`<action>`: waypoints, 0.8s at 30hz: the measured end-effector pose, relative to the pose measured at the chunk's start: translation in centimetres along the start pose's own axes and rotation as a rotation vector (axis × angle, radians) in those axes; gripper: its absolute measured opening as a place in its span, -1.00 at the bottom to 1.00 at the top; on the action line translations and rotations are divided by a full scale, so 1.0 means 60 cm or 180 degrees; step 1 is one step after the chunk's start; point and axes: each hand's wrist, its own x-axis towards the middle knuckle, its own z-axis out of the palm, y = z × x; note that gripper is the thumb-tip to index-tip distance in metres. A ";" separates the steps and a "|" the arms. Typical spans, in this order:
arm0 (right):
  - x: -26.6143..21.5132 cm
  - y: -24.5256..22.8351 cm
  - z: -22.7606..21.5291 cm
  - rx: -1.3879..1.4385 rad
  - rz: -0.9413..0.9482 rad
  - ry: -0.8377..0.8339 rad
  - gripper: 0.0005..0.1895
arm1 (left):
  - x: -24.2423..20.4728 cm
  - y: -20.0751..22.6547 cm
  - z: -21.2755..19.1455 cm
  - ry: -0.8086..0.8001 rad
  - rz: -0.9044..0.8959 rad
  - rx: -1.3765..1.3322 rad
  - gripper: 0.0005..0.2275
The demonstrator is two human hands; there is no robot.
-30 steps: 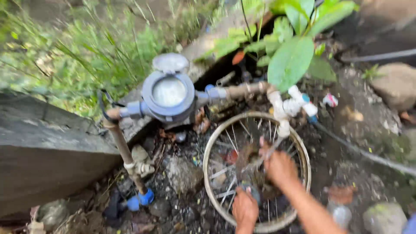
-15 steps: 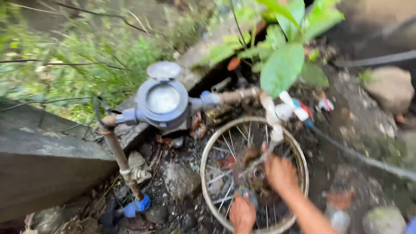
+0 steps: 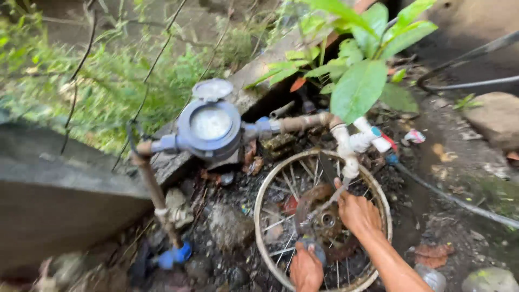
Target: Cleaning a motorcycle wheel rim and brake disc using water and a scrubbing material
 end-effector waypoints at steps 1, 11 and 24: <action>-0.046 -0.034 -0.021 0.0782 0.0336 -0.0297 -0.29 | 0.002 -0.007 0.003 -0.0020 0.0085 -0.0042 -0.74; -0.050 -0.021 0.121 -0.0827 -0.1223 -0.0181 -0.06 | -0.016 -0.002 -0.008 -0.0263 -0.0069 -0.0259 -0.60; -0.088 -0.222 0.078 0.2797 -0.0863 -0.0922 -0.48 | 0.070 -0.107 0.115 -0.0181 0.0650 0.0006 -0.67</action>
